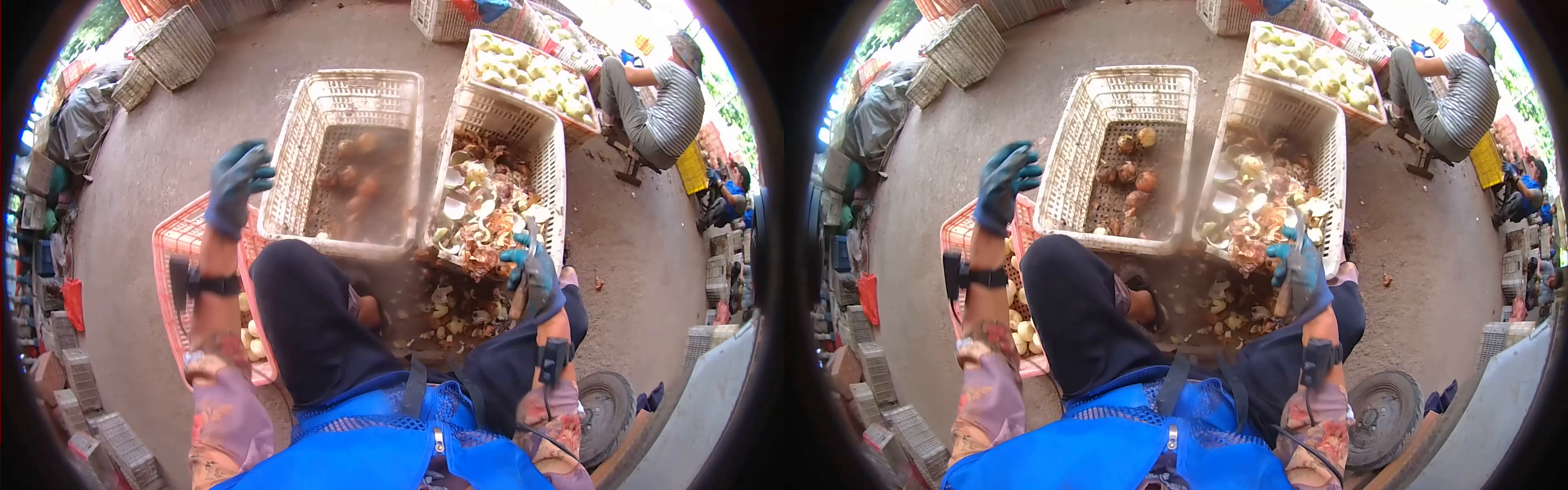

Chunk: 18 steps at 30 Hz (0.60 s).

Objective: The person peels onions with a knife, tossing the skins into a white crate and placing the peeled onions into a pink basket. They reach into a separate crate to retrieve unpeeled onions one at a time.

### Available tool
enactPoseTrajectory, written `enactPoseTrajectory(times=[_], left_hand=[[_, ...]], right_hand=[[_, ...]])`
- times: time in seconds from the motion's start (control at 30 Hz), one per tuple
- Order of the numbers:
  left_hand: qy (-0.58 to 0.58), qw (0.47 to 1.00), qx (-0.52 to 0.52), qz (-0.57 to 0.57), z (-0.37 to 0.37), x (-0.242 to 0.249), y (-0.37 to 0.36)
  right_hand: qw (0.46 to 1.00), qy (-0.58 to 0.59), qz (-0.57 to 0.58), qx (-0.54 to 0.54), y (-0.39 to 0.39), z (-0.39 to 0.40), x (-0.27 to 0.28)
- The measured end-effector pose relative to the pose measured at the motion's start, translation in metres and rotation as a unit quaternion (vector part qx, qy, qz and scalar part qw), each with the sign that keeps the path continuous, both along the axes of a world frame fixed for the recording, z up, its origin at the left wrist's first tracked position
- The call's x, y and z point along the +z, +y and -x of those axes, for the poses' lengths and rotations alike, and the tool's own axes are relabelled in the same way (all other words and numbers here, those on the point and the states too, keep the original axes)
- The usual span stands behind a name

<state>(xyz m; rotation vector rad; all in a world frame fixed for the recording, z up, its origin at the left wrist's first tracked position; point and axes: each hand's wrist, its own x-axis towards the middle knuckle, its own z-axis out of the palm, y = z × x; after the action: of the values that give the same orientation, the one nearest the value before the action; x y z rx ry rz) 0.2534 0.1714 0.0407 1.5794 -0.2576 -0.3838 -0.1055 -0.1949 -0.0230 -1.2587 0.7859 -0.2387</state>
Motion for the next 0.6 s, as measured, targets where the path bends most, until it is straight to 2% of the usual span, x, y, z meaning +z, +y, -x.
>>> enactPoseTrajectory(times=[0.1, 0.17, 0.2, 0.23, 0.3, 0.37, 0.43, 0.5, 0.57, 0.6], left_hand=[[0.067, 0.983, -0.094, -0.141, -0.065, -0.043, -0.053], [0.106, 0.959, -0.096, -0.244, -0.099, -0.076, -0.081], [0.076, 0.941, -0.124, -0.307, -0.121, -0.104, -0.089], [-0.102, 0.908, -0.162, -0.374, -0.155, -0.159, -0.088], [-0.164, 0.852, -0.163, -0.469, -0.151, -0.190, -0.101], [-0.141, 0.791, -0.219, -0.553, -0.132, -0.196, -0.117], [-0.087, 0.731, -0.266, -0.622, -0.133, -0.234, -0.120], [-0.087, 0.710, -0.258, -0.650, -0.125, -0.256, -0.119], [-0.080, 0.735, -0.184, -0.648, -0.132, -0.307, -0.112], [-0.085, 0.741, -0.172, -0.643, -0.128, -0.316, -0.116]], right_hand=[[0.993, -0.002, -0.104, 0.061, 0.000, 0.023, -0.013], [0.996, -0.017, -0.089, 0.005, 0.012, 0.029, 0.000], [0.996, -0.030, -0.076, -0.045, 0.017, 0.027, 0.005], [0.993, -0.042, -0.064, -0.093, 0.021, 0.026, 0.006], [0.984, -0.036, -0.066, -0.160, 0.018, 0.031, -0.003], [0.982, -0.026, -0.011, -0.186, 0.008, 0.044, -0.025], [0.969, 0.032, -0.017, -0.245, 0.005, 0.033, -0.025], [0.970, 0.034, -0.006, -0.241, 0.002, 0.028, -0.030], [0.962, 0.069, 0.013, -0.265, 0.001, 0.018, -0.029], [0.961, 0.068, 0.011, -0.267, 0.000, 0.019, -0.032]])
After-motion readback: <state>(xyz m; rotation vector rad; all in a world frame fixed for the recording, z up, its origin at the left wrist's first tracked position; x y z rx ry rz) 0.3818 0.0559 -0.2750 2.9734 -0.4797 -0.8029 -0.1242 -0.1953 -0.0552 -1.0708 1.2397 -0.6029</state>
